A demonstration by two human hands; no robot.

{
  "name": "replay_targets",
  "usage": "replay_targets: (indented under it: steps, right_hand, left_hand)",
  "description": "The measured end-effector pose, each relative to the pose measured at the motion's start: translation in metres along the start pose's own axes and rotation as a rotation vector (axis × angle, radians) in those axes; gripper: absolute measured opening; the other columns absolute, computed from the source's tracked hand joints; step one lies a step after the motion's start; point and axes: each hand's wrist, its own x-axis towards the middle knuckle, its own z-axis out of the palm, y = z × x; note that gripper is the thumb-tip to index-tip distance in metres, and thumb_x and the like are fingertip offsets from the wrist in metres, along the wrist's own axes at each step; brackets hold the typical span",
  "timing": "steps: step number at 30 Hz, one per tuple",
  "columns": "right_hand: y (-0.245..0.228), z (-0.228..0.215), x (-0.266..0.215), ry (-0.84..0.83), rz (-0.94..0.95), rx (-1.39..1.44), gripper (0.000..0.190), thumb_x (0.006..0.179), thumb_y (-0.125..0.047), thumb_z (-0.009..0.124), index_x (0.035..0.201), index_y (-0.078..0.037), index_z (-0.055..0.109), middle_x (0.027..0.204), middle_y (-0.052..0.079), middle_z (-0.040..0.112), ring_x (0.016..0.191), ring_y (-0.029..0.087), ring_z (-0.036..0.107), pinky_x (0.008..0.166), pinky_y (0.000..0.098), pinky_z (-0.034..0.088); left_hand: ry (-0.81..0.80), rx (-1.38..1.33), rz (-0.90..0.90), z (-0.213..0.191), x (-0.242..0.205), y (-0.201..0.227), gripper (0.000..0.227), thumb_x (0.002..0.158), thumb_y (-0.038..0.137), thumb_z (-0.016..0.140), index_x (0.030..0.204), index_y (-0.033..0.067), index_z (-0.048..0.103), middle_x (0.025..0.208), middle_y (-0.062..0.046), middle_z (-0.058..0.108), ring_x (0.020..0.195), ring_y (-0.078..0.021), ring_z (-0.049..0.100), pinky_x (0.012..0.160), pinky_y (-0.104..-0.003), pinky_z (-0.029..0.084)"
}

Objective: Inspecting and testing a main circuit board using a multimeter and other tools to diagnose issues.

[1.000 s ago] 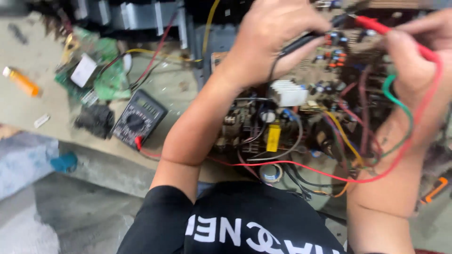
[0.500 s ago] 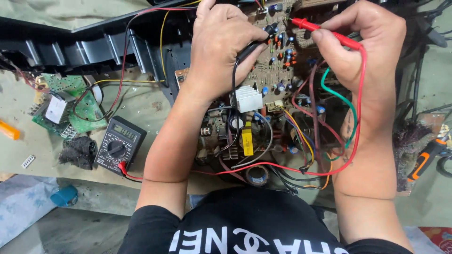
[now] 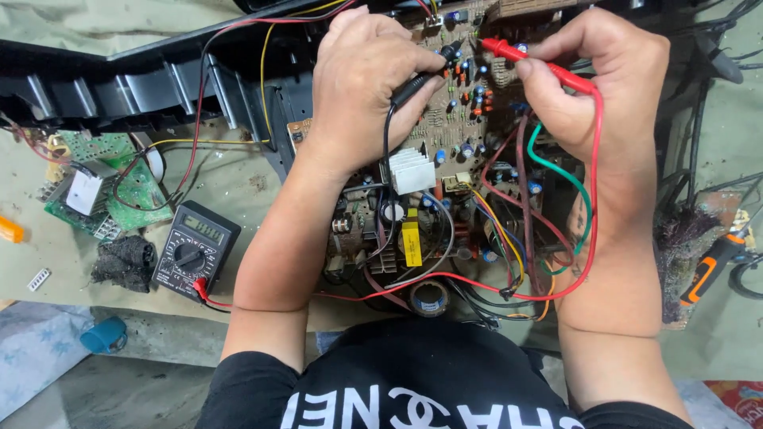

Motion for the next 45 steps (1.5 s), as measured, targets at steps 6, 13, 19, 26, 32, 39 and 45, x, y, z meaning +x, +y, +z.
replay_targets:
  steps: [6,13,19,26,32,39,45]
  right_hand:
    - [0.001,-0.001,0.002,0.004,-0.047,0.008,0.004,0.105,0.005,0.079,0.104,0.004,0.074,0.094,0.011,0.069,0.085,0.015,0.058,0.076,0.0278,0.045]
    - [0.005,-0.001,0.006,-0.031,-0.130,-0.041,0.011,0.101,0.006,0.075,0.110,0.007,0.081,0.096,0.016,0.071,0.086,0.021,0.061,0.078,0.0304,0.046]
    - [0.007,0.000,0.005,-0.048,-0.168,-0.068,0.010,0.100,0.008,0.076,0.109,0.006,0.081,0.094,0.016,0.071,0.088,0.023,0.061,0.083,0.0320,0.048]
    - [0.007,0.000,0.004,-0.033,-0.141,-0.069,0.009,0.103,0.006,0.076,0.110,0.006,0.081,0.095,0.016,0.072,0.089,0.022,0.062,0.082,0.0315,0.047]
    - [0.002,0.000,0.004,-0.029,-0.104,-0.052,0.008,0.104,0.005,0.075,0.110,0.005,0.081,0.096,0.015,0.071,0.089,0.020,0.060,0.080,0.0304,0.045]
    - [0.005,0.000,0.003,-0.033,-0.102,-0.054,0.009,0.105,0.004,0.076,0.112,0.005,0.082,0.098,0.015,0.070,0.088,0.020,0.060,0.079,0.0303,0.044]
    - [0.003,0.000,0.004,-0.026,-0.098,-0.050,0.007,0.106,0.004,0.076,0.110,0.005,0.082,0.096,0.015,0.069,0.087,0.020,0.059,0.079,0.0305,0.043]
  left_hand:
    - [0.009,-0.031,0.024,-0.003,0.008,0.005,0.008,0.099,0.012,0.078,0.103,0.0080,0.073,0.090,-0.005,0.072,0.091,-0.0294,0.064,0.095,-0.048,0.045]
    - [-0.043,-0.017,0.016,-0.002,0.012,0.006,0.008,0.102,0.015,0.074,0.105,0.0076,0.073,0.091,-0.006,0.073,0.093,-0.0305,0.065,0.097,-0.049,0.044]
    - [-0.030,0.021,0.005,0.002,0.009,0.002,0.007,0.100,0.018,0.076,0.102,0.0117,0.074,0.090,-0.003,0.074,0.091,-0.0289,0.067,0.094,-0.049,0.044]
    - [-0.031,0.014,0.007,0.002,0.007,0.002,0.007,0.100,0.019,0.076,0.101,0.0124,0.074,0.095,-0.002,0.076,0.094,-0.0287,0.068,0.098,-0.052,0.043]
    - [-0.006,0.005,0.015,0.001,0.008,0.004,0.006,0.101,0.018,0.075,0.100,0.0116,0.074,0.095,-0.002,0.076,0.092,-0.0287,0.069,0.098,-0.051,0.043]
    - [-0.011,0.000,0.032,0.001,0.009,0.002,0.005,0.101,0.016,0.074,0.101,0.0113,0.074,0.093,-0.003,0.075,0.092,-0.0290,0.067,0.097,-0.050,0.042]
    - [-0.013,0.005,0.021,0.001,0.008,0.002,0.008,0.102,0.019,0.073,0.101,0.0114,0.073,0.096,-0.002,0.076,0.094,-0.0286,0.068,0.098,-0.050,0.043]
